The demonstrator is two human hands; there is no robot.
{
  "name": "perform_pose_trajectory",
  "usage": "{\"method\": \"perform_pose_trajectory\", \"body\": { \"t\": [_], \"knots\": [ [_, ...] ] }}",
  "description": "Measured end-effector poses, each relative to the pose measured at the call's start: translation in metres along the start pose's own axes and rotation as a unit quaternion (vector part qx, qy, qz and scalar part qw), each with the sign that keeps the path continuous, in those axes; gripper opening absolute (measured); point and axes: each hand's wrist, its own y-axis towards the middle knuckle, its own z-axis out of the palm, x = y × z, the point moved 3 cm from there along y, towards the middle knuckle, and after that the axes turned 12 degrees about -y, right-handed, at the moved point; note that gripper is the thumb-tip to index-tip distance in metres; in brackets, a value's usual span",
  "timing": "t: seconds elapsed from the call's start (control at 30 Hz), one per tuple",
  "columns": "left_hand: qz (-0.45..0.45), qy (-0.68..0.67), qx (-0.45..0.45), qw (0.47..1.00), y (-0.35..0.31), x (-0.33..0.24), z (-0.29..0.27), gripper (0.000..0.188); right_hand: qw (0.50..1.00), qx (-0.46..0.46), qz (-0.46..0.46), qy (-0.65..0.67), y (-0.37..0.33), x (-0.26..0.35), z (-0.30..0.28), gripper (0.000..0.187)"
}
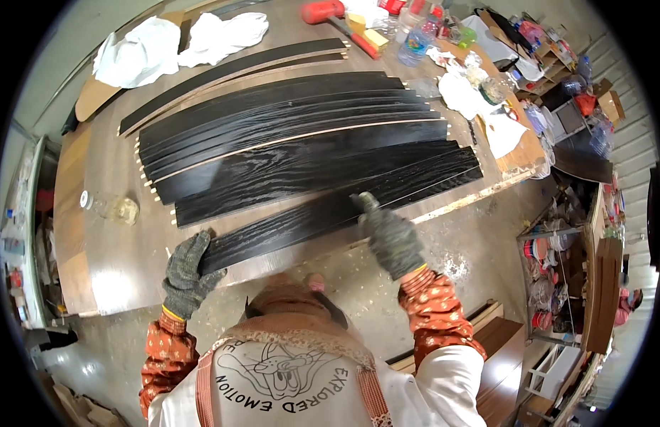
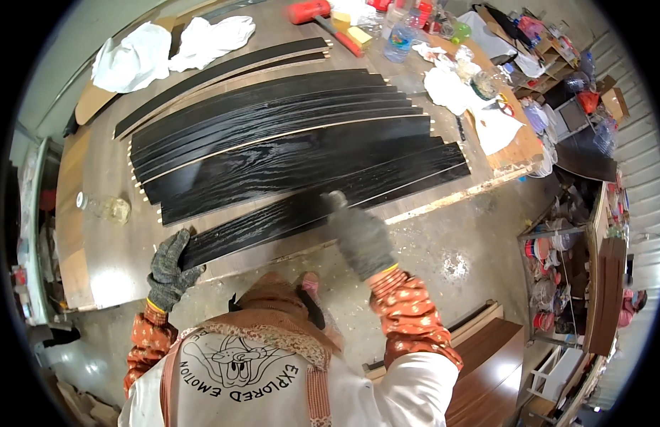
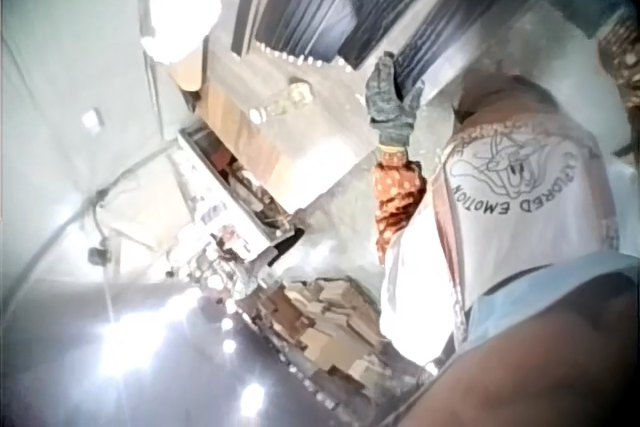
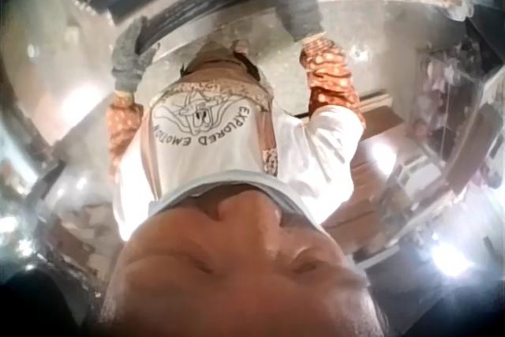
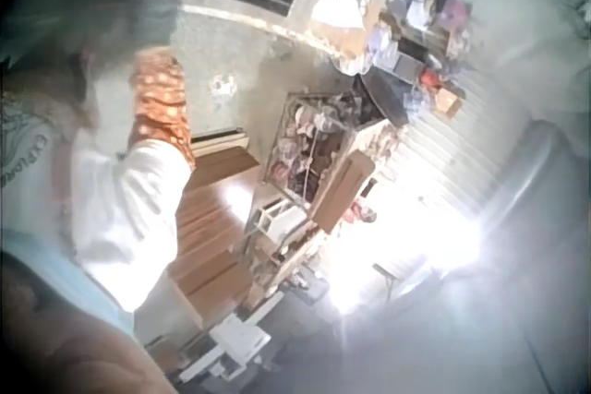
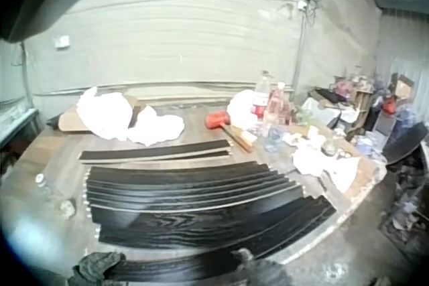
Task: The person wipes down several black wooden slats using a cloth and a liquid from a bottle, turning them over and handling them individually.
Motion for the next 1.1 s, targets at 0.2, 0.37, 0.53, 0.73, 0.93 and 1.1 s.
{"method": "perform_pose_trajectory", "body": {
  "t": [0.2, 0.37, 0.53, 0.73, 0.93, 1.1],
  "knots": [
    [-0.010, -0.086, -0.003, 0.996, 0.000, 0.002, -0.003, 0.072, 0.833, -0.119, 0.190, 0.506, 0.021, -0.110, 0.009, 0.044],
    [-0.018, -0.081, -0.001, 0.997, -0.001, -0.001, -0.003, 0.075, 0.931, -0.172, 0.106, 0.305, 0.019, -0.105, 0.005, 0.044],
    [-0.102, -0.225, -0.054, 0.967, -0.004, 0.002, -0.001, 0.078, 0.946, -0.235, 0.158, 0.159, 0.016, -0.120, 0.009, 0.037],
    [-0.113, -0.249, -0.051, 0.960, -0.010, 0.005, 0.001, 0.076, 0.954, -0.296, 0.046, -0.016, 0.015, -0.052, 0.006, 0.023],
    [-0.108, -0.233, -0.066, 0.964, -0.010, 0.009, 0.004, 0.074, 0.950, -0.252, -0.183, -0.036, -0.004, 0.092, -0.017, 0.022],
    [-0.075, -0.202, -0.090, 0.972, -0.013, 0.008, 0.003, 0.075, 0.973, -0.120, 0.062, 0.188, 0.013, -0.005, -0.016, 0.036]
  ]
}}
